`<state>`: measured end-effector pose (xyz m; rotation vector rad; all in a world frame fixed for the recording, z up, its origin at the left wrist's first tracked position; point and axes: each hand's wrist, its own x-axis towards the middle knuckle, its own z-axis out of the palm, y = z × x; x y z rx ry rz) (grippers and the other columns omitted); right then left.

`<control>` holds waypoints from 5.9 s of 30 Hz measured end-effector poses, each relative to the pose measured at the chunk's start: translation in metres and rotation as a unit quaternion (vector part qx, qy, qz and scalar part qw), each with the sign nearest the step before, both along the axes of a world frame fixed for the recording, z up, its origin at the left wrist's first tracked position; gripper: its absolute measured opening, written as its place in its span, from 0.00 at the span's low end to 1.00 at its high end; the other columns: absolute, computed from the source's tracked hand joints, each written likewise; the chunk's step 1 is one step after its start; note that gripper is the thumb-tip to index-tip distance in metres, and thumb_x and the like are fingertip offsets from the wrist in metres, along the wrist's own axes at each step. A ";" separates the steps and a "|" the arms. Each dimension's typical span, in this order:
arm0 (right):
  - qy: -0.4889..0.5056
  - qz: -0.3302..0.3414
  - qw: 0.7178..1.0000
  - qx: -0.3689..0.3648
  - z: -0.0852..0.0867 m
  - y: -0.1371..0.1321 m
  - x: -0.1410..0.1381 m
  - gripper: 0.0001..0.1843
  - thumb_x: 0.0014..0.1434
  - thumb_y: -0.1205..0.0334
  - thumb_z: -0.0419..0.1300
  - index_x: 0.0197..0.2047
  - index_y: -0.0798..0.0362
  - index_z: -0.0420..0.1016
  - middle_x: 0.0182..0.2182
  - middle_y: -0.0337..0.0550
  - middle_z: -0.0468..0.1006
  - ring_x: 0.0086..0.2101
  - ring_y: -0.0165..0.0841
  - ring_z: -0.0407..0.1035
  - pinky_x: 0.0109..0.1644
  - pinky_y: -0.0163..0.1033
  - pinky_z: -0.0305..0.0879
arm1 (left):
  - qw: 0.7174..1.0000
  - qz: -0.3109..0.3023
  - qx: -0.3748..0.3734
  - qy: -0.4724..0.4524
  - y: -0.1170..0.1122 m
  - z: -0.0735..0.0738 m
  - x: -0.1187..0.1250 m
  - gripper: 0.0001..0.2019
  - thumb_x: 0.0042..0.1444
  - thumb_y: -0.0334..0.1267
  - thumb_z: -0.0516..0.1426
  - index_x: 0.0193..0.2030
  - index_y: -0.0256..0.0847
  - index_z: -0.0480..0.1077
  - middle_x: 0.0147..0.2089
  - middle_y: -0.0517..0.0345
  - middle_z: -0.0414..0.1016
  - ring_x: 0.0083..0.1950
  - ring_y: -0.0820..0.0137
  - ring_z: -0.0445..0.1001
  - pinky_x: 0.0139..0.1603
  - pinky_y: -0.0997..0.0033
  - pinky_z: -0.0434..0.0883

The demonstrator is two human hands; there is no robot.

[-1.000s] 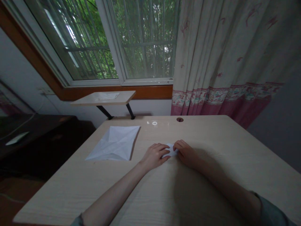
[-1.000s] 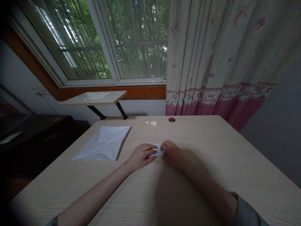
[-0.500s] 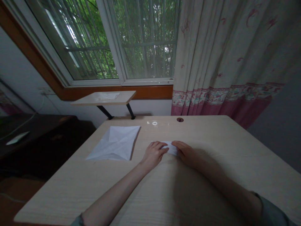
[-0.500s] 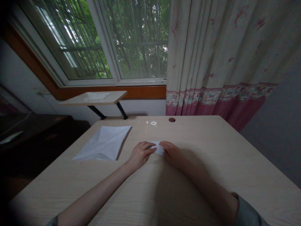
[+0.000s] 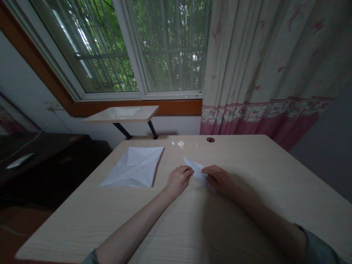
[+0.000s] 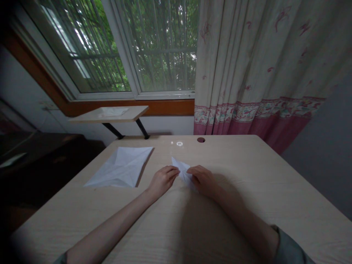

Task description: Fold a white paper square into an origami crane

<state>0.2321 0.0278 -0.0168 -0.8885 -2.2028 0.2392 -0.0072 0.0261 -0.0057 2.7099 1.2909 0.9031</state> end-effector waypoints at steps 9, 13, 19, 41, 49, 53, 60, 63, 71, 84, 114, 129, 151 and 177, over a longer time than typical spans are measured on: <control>-0.026 -0.011 0.999 -0.025 0.002 -0.005 0.001 0.20 0.57 0.73 0.50 0.46 0.48 0.78 0.42 0.43 0.83 0.42 0.36 0.77 0.50 0.45 0.74 | 0.997 -0.026 -0.055 -0.055 -0.004 0.003 0.004 0.10 0.62 0.41 0.58 0.47 0.40 0.75 0.49 0.51 0.78 0.49 0.64 0.78 0.53 0.63 0.76; -0.021 -0.013 0.999 -0.033 0.001 -0.006 0.002 0.20 0.59 0.73 0.48 0.47 0.48 0.77 0.42 0.44 0.83 0.42 0.35 0.77 0.50 0.45 0.74 | 0.993 -0.054 -0.084 -0.070 -0.005 0.004 0.004 0.15 0.58 0.39 0.61 0.51 0.39 0.71 0.53 0.49 0.76 0.54 0.62 0.76 0.58 0.61 0.73; 0.005 0.004 1.000 -0.002 -0.011 0.000 0.002 0.21 0.59 0.74 0.49 0.48 0.49 0.76 0.43 0.46 0.81 0.44 0.36 0.76 0.52 0.47 0.73 | 0.984 -0.103 -0.123 -0.081 -0.004 0.005 0.003 0.13 0.57 0.30 0.56 0.49 0.41 0.70 0.54 0.51 0.75 0.56 0.66 0.75 0.59 0.65 0.72; -0.099 -0.005 0.995 0.014 -0.001 -0.004 -0.004 0.23 0.59 0.71 0.53 0.56 0.53 0.75 0.52 0.51 0.78 0.52 0.40 0.73 0.59 0.53 0.68 | 0.988 -0.060 -0.088 -0.113 -0.004 0.010 0.001 0.10 0.59 0.33 0.57 0.46 0.41 0.76 0.44 0.55 0.81 0.46 0.66 0.78 0.50 0.65 0.75; -0.103 -0.013 0.994 0.033 0.000 -0.006 -0.005 0.21 0.59 0.70 0.53 0.54 0.53 0.76 0.50 0.51 0.80 0.50 0.41 0.74 0.58 0.53 0.68 | 0.994 -0.106 -0.009 -0.020 -0.004 0.003 0.000 0.10 0.62 0.43 0.58 0.44 0.44 0.78 0.48 0.55 0.81 0.49 0.65 0.79 0.52 0.65 0.76; -0.113 -0.019 0.992 0.047 0.002 -0.007 -0.004 0.19 0.60 0.68 0.54 0.53 0.51 0.77 0.48 0.49 0.81 0.48 0.41 0.74 0.57 0.52 0.69 | 0.993 -0.115 -0.005 0.007 -0.003 0.000 0.000 0.10 0.64 0.36 0.54 0.44 0.44 0.77 0.49 0.56 0.81 0.51 0.66 0.78 0.55 0.63 0.75; -0.084 -0.022 0.996 0.035 0.007 -0.009 -0.003 0.15 0.61 0.69 0.53 0.48 0.50 0.78 0.42 0.46 0.82 0.42 0.39 0.75 0.51 0.49 0.71 | 0.990 -0.122 -0.066 -0.024 -0.004 0.004 0.000 0.12 0.57 0.28 0.54 0.46 0.41 0.73 0.50 0.54 0.79 0.55 0.65 0.76 0.59 0.64 0.72; -0.072 -0.007 0.997 0.004 0.012 -0.010 -0.005 0.14 0.61 0.69 0.53 0.44 0.51 0.78 0.39 0.46 0.82 0.39 0.38 0.74 0.47 0.47 0.71 | 0.987 -0.133 -0.084 -0.043 -0.005 0.008 0.000 0.12 0.53 0.26 0.54 0.43 0.41 0.72 0.50 0.55 0.79 0.54 0.66 0.76 0.58 0.64 0.72; -0.043 0.015 0.998 -0.043 0.016 -0.012 -0.007 0.11 0.60 0.70 0.53 0.43 0.52 0.74 0.39 0.47 0.79 0.40 0.38 0.72 0.48 0.45 0.70 | 0.982 -0.152 -0.104 -0.047 -0.009 0.017 0.000 0.07 0.54 0.29 0.56 0.40 0.41 0.69 0.49 0.54 0.77 0.51 0.66 0.75 0.54 0.67 0.73; -0.062 -0.011 0.996 -0.062 0.011 -0.006 -0.009 0.09 0.61 0.71 0.51 0.43 0.53 0.70 0.40 0.47 0.75 0.41 0.38 0.67 0.49 0.46 0.66 | 0.985 -0.102 -0.133 -0.034 -0.007 0.013 0.004 0.17 0.63 0.34 0.55 0.59 0.43 0.65 0.58 0.52 0.71 0.59 0.64 0.70 0.62 0.61 0.69; -0.100 -0.042 0.994 -0.022 0.004 -0.001 -0.008 0.09 0.63 0.72 0.51 0.37 0.51 0.69 0.35 0.43 0.73 0.37 0.36 0.65 0.45 0.43 0.63 | 0.988 -0.125 -0.092 0.013 -0.006 0.010 0.002 0.12 0.66 0.34 0.52 0.54 0.41 0.71 0.51 0.55 0.78 0.53 0.67 0.74 0.57 0.66 0.72; -0.071 0.008 0.997 -0.039 0.018 -0.008 -0.009 0.11 0.63 0.72 0.49 0.39 0.52 0.71 0.37 0.46 0.75 0.40 0.37 0.66 0.48 0.45 0.65 | 0.986 -0.131 -0.100 0.017 -0.007 0.019 0.005 0.13 0.70 0.38 0.49 0.51 0.43 0.74 0.51 0.55 0.78 0.54 0.67 0.73 0.58 0.64 0.72; -0.060 -0.014 0.994 -0.086 0.013 -0.005 -0.013 0.11 0.65 0.72 0.48 0.43 0.50 0.69 0.40 0.44 0.74 0.42 0.37 0.67 0.51 0.46 0.65 | 0.984 -0.095 -0.133 -0.068 -0.004 0.015 0.005 0.11 0.70 0.36 0.47 0.50 0.41 0.69 0.48 0.53 0.75 0.51 0.66 0.72 0.55 0.64 0.70; -0.091 -0.133 0.986 -0.042 0.007 -0.003 -0.011 0.07 0.63 0.70 0.52 0.33 0.50 0.65 0.32 0.43 0.72 0.34 0.36 0.65 0.39 0.42 0.62 | 0.995 0.042 -0.073 0.047 -0.003 0.015 0.006 0.14 0.61 0.49 0.60 0.41 0.40 0.67 0.43 0.54 0.72 0.46 0.61 0.69 0.46 0.62 0.66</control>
